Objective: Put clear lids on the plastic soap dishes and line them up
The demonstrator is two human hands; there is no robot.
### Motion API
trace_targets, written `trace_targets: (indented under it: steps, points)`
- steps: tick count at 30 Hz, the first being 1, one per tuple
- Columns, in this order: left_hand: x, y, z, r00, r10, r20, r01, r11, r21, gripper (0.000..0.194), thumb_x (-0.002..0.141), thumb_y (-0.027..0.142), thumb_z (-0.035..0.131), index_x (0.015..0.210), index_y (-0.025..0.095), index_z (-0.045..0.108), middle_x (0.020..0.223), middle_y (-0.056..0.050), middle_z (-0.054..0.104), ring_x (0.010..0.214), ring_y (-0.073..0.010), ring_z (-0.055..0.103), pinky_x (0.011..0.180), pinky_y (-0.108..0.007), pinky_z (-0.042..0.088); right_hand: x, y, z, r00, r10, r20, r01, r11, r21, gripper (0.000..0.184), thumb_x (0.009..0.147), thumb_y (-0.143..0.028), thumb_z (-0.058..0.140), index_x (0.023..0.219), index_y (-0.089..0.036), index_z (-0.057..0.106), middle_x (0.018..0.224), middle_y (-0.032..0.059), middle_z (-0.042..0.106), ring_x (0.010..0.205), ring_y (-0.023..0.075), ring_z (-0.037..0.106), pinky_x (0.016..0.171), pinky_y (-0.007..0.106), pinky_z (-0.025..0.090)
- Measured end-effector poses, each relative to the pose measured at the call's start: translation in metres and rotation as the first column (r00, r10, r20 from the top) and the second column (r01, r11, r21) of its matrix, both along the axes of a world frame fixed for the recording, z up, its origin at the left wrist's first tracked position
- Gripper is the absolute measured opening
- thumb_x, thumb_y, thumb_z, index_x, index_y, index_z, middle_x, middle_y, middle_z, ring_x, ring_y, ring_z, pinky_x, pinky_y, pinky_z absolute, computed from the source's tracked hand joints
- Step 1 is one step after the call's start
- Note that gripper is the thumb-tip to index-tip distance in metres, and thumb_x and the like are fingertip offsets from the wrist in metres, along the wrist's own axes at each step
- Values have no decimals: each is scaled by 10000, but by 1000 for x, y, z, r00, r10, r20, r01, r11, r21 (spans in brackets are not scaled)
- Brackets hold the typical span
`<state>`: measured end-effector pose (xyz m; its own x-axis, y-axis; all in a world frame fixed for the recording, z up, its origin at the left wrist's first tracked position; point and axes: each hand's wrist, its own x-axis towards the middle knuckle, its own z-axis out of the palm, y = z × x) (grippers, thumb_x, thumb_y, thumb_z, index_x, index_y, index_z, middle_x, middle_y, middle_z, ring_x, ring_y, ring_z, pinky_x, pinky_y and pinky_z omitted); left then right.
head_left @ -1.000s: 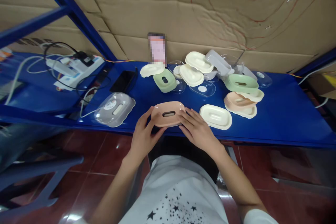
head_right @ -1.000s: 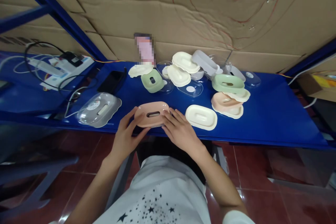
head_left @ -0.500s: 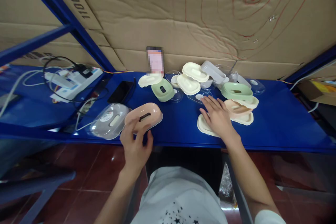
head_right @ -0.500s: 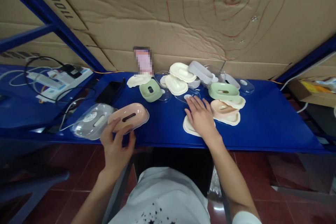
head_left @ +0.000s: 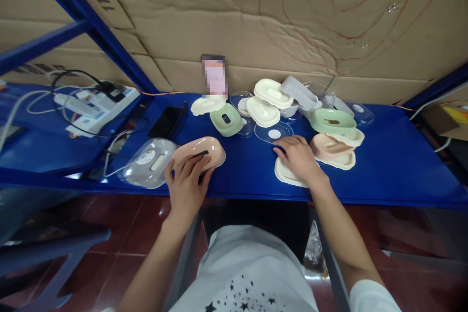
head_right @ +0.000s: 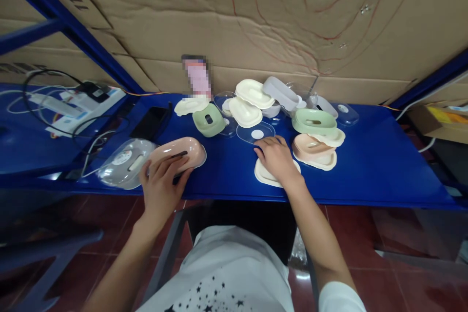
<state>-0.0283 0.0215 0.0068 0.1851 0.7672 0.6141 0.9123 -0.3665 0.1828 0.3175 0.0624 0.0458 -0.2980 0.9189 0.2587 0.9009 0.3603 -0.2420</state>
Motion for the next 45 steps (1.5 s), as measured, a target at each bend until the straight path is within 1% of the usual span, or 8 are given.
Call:
trace_targets:
  steps: [7,11,17,22,26,29,34,45]
  points:
    - [-4,0,-2,999,-28,37,29,999,-17,319,1028,331,675,1335,268,734,1270,-112,797,1286,-348,683,1226,-596,325,-3,-6,-4,1000,11,-5,-11,1000,28,265,1088,-279,561,1219,-193,776,1227,102,812,1175,285,735,1152,506,446]
    - [-3,2,1,998,-51,25,51,999,8,334,1029,343,678,1354,271,714,1281,-98,799,1260,-329,701,1206,-557,344,-3,-12,-5,1000,7,-24,-5,995,97,342,1096,-286,537,1362,-170,718,1405,125,745,1354,306,662,1243,552,389]
    - [18,-4,15,947,-80,310,89,996,-14,360,975,449,762,1270,248,716,1217,-91,808,1153,-304,727,1115,-508,449,-29,-38,7,974,169,-152,-140,973,185,515,1119,-322,496,1631,-266,488,1573,101,627,1490,287,563,1307,574,364]
    - [40,-22,30,787,-31,616,188,963,-191,406,932,523,781,1206,225,744,1202,-80,793,1101,-275,734,976,-400,562,-74,-62,-1,842,205,-498,-218,975,32,1041,1027,-511,686,1759,-286,-19,1806,165,232,1651,318,320,1287,545,430]
    - [55,-29,41,688,-78,722,382,884,-268,461,967,560,718,1259,206,766,1162,-85,791,1026,-257,739,903,-356,580,-101,-65,-13,649,58,-759,-223,968,-116,1283,942,-461,813,1720,-300,-194,1796,237,185,1596,338,427,1185,509,544]
    - [62,-28,47,632,-106,768,465,844,-266,489,995,602,661,1250,205,785,1062,-77,785,907,-221,718,804,-319,573,-111,-64,-16,530,-25,-848,-202,967,-155,1241,929,-400,818,1719,-334,-136,1742,241,307,1461,325,591,1079,469,619]
    - [70,-23,47,556,-81,827,501,827,-255,524,1010,637,624,1260,204,782,1040,-80,769,878,-205,696,768,-306,565,-115,-60,-18,455,-65,-888,-145,979,-146,991,954,-392,745,1690,-291,89,1472,184,607,1250,286,710,1000,435,652]
    - [82,-26,47,477,-2,879,516,810,-279,461,1077,572,557,1275,221,780,987,-56,742,898,-192,671,801,-294,537,-110,-54,-20,486,-50,-873,-74,993,-97,836,970,-510,672,1622,-264,211,1542,200,510,1328,293,649,1033,440,638]
